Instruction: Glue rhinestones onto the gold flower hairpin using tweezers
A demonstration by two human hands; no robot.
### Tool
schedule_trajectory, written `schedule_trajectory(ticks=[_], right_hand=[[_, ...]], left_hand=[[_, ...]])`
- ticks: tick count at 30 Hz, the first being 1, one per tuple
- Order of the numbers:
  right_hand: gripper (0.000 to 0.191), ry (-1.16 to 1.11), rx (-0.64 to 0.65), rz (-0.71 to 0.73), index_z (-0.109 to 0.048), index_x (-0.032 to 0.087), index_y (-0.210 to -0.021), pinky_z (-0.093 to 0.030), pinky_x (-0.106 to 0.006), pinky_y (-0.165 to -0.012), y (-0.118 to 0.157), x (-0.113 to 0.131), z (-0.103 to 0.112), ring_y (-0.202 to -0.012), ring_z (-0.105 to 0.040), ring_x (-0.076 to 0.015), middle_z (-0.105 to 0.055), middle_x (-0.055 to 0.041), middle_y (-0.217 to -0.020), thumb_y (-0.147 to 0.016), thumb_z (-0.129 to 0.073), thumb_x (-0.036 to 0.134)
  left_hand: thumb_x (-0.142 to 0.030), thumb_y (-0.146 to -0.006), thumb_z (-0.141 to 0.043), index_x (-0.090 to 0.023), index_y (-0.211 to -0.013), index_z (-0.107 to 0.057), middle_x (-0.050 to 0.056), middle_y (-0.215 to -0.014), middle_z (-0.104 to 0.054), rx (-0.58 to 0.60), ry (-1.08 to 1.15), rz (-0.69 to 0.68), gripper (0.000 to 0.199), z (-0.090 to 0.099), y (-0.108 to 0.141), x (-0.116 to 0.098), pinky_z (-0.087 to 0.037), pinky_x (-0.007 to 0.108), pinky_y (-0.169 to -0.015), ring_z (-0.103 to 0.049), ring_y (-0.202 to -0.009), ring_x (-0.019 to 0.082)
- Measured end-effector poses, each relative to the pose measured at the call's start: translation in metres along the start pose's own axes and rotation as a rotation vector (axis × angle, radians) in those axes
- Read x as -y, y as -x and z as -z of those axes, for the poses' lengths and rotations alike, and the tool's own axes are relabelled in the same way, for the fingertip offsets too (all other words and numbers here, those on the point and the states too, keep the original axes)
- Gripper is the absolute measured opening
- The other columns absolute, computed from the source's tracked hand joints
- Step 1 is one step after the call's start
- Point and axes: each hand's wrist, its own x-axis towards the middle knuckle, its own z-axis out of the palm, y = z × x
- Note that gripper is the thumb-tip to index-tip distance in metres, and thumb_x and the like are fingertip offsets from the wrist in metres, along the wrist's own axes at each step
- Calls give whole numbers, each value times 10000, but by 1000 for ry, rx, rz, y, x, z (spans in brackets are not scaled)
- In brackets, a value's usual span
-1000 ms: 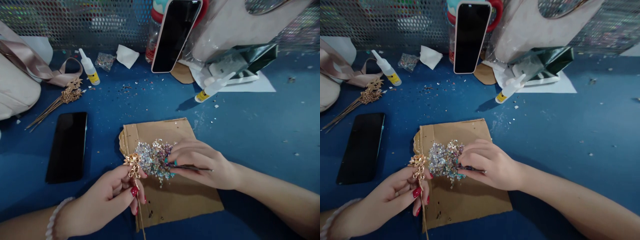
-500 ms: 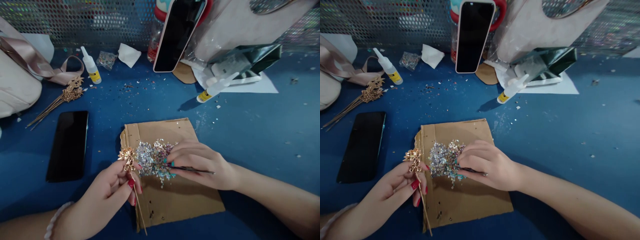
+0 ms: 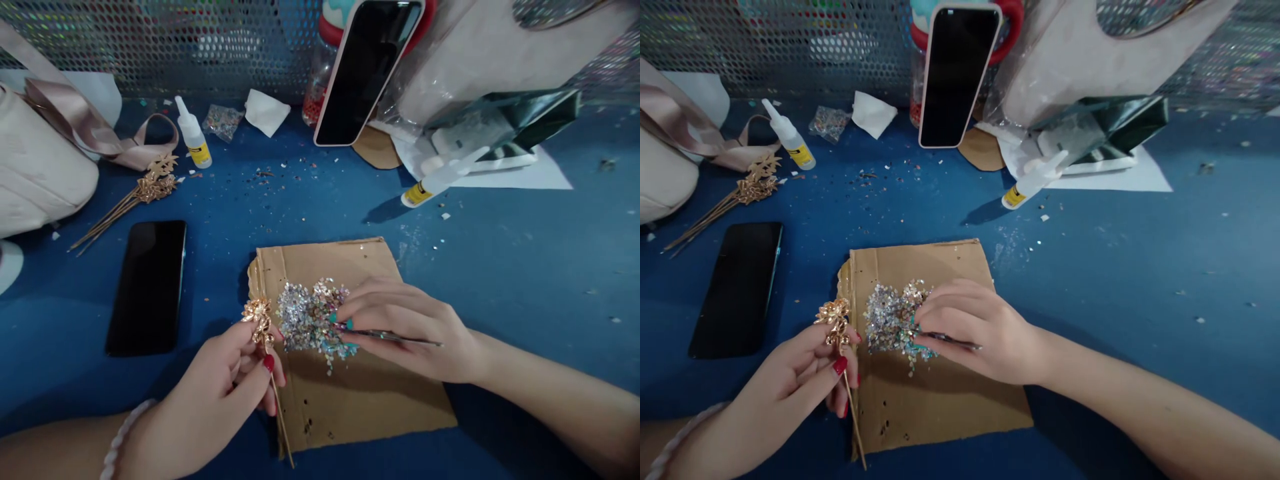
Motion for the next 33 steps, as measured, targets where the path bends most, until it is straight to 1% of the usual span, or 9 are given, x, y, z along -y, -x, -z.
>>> schedule_trajectory(ticks=[3, 6, 8, 14, 18, 24, 29, 33], right_hand=[[56, -18, -31, -7, -549, 178, -852, -530, -300, -709, -15, 3, -6, -742, -648, -132, -686, -38, -766, -829, -583, 140], [52, 22, -48, -32, -555, 174, -808, -516, -300, -664, -30, 5, -15, -714, -637, -144, -680, -32, -741, -818, -595, 143], [46, 17, -32, -53, -560, 166, -799, -506, -292, -636, -35, 6, -22, -706, -630, -148, -673, -35, -732, -818, -593, 141], [32, 4, -3, -106, -575, 168, -809, -491, -293, -607, -32, 5, -33, -690, -611, -152, -651, -37, -717, -838, -562, 161], [26, 29, 11, -145, -580, 166, -809, -495, -298, -605, -31, 4, -35, -694, -610, -157, -647, -42, -718, -831, -567, 159], [31, 44, 17, -111, -576, 178, -818, -498, -302, -624, -30, 2, -35, -697, -615, -150, -654, -33, -726, -835, -559, 158], [37, 48, 12, -68, -569, 178, -825, -499, -309, -631, -29, 2, -35, -698, -622, -149, -664, -29, -732, -836, -557, 145], [34, 47, 11, -63, -566, 180, -829, -497, -309, -634, -29, 2, -35, -708, -622, -150, -666, -28, -736, -838, -561, 148]], left_hand=[[-131, -879, -368, -173, -857, -461, -8, -774, -581, 14, -53, 2, 104, 0, 3, 1, -482, 223, -568, -599, -596, 94], [-144, -885, -375, -175, -852, -447, -6, -778, -587, 15, -93, -23, 85, 0, 6, 0, -479, 211, -556, -612, -600, 96], [-136, -876, -387, -178, -859, -433, -7, -776, -585, 18, -103, -46, 64, 0, 8, 0, -477, 201, -549, -613, -601, 96], [-126, -871, -377, -180, -885, -403, 5, -806, -579, 33, -117, -108, 61, 1, 7, 1, -488, 210, -539, -612, -587, 99], [-136, -885, -361, -179, -898, -392, 5, -801, -572, 39, -117, -101, 55, 3, 7, 2, -489, 217, -540, -618, -591, 107], [-122, -886, -348, -178, -904, -402, 3, -815, -574, 33, -92, -91, 80, 3, 8, 4, -483, 206, -543, -618, -591, 96], [-142, -884, -365, -175, -885, -396, 14, -818, -578, 36, -90, -89, 45, 3, 8, 5, -479, 207, -537, -615, -590, 98], [-150, -884, -368, -178, -888, -396, 11, -820, -577, 45, -92, -91, 40, 4, 7, 4, -478, 213, -541, -617, -597, 102]])
